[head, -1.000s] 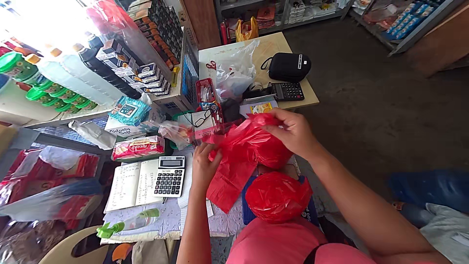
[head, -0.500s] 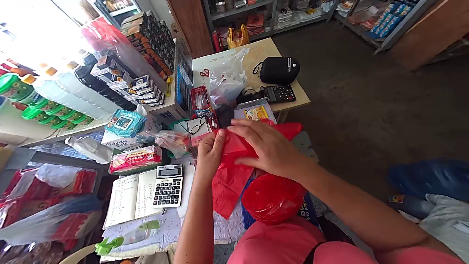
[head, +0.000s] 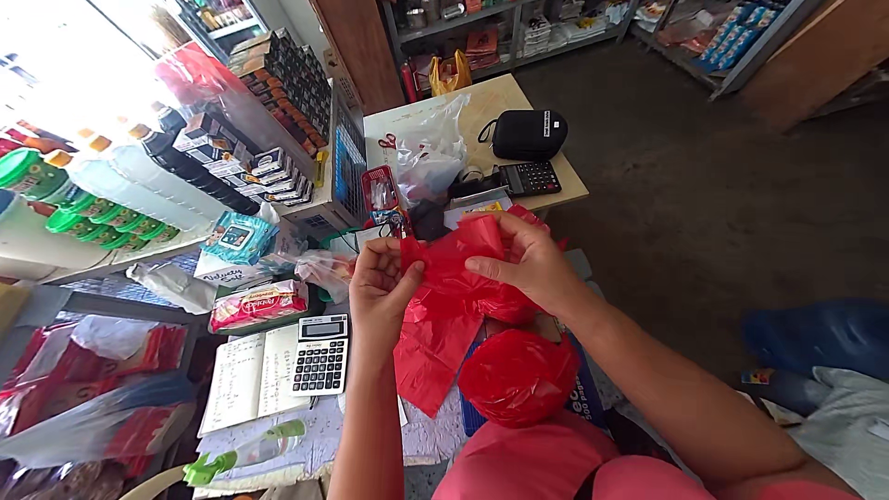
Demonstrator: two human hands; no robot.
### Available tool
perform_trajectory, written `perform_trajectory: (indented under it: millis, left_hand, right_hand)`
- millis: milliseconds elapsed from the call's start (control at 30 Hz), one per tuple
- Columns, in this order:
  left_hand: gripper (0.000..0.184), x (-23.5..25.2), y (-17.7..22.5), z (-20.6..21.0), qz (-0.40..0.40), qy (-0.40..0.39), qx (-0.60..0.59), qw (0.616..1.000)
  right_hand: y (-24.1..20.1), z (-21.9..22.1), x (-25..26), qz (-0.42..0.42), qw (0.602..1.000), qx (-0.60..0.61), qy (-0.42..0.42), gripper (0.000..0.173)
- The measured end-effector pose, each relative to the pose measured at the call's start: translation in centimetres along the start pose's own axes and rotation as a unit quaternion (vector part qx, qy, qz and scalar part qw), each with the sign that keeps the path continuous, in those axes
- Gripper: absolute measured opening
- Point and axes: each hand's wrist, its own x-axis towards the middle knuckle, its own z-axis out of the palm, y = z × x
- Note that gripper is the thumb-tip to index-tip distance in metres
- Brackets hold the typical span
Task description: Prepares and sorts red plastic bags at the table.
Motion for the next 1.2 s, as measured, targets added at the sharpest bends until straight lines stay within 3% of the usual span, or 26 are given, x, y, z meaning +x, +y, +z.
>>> perform_trajectory:
  millis: [67, 100, 200, 300, 600, 733, 767, 867, 1033, 1133, 1200]
  left_hand:
    - [0.037, 0.2, 0.3, 0.4, 0.006, -0.01, 0.031, 0.999]
    - [0.036, 0.3, 0.4, 0.5, 0.011, -0.016, 0.045, 0.999]
    - [0.023, 0.5, 0.6, 0.5, 0.039, -0.023, 0.077, 0.996]
    - [0.014, 0.4, 1.2, 0.2, 0.075, -0.012, 0.106, 0.991]
    - [0.012, 0.1, 1.1, -0.2, 0.152, 0.073, 0.161, 0.972]
    - [0.044, 0.0, 1.5, -0.9, 0.111, -0.002, 0.12, 0.986]
    - [0.044, -0.1, 1.4, -1.2, 0.106, -0.009, 0.126, 0.986]
    - [0.025, -0.2, 1.2, -1.9, 0.124, 0.003, 0.194, 0.973]
    - [0.014, -0.3, 1.3, -1.9, 0.148, 0.024, 0.209, 0.967]
    - [0.007, -0.3, 1.1, -1.4, 0.166, 0.031, 0.226, 0.959]
    - [0.011, -0.3, 0.8, -1.3, 0.183, 0.03, 0.26, 0.948]
  right_hand:
    - [-0.5, -0.1, 0.5, 0.027, 0.998, 0.032, -0.038, 0.072]
    - [-0.7, -0.1, 0.7, 0.032, 0.996, 0.051, -0.062, 0.071]
    - [-0.9, 0.0, 0.9, 0.024, 0.993, 0.069, -0.092, 0.043]
    - [-0.8, 0.0, 0.7, -0.005, 0.998, 0.036, -0.048, 0.009]
    - [-0.5, -1.4, 0.3, -0.088, 0.996, -0.013, 0.01, 0.011]
    - [-0.4, -1.5, 0.1, -0.14, 0.986, -0.076, 0.052, 0.009]
    - [-0.4, -1.5, 0.1, -0.151, 0.983, -0.091, 0.06, 0.007]
    - [-0.6, -1.8, -0.1, -0.185, 0.971, -0.142, 0.056, 0.012]
    - [-0.7, -1.6, -0.4, -0.191, 0.955, -0.21, 0.087, 0.01]
    - [-0.1, -1.7, -0.4, -0.203, 0.94, -0.256, 0.1, 0.024]
    - [0.1, -1.8, -0.4, -0.207, 0.94, -0.257, 0.086, 0.022]
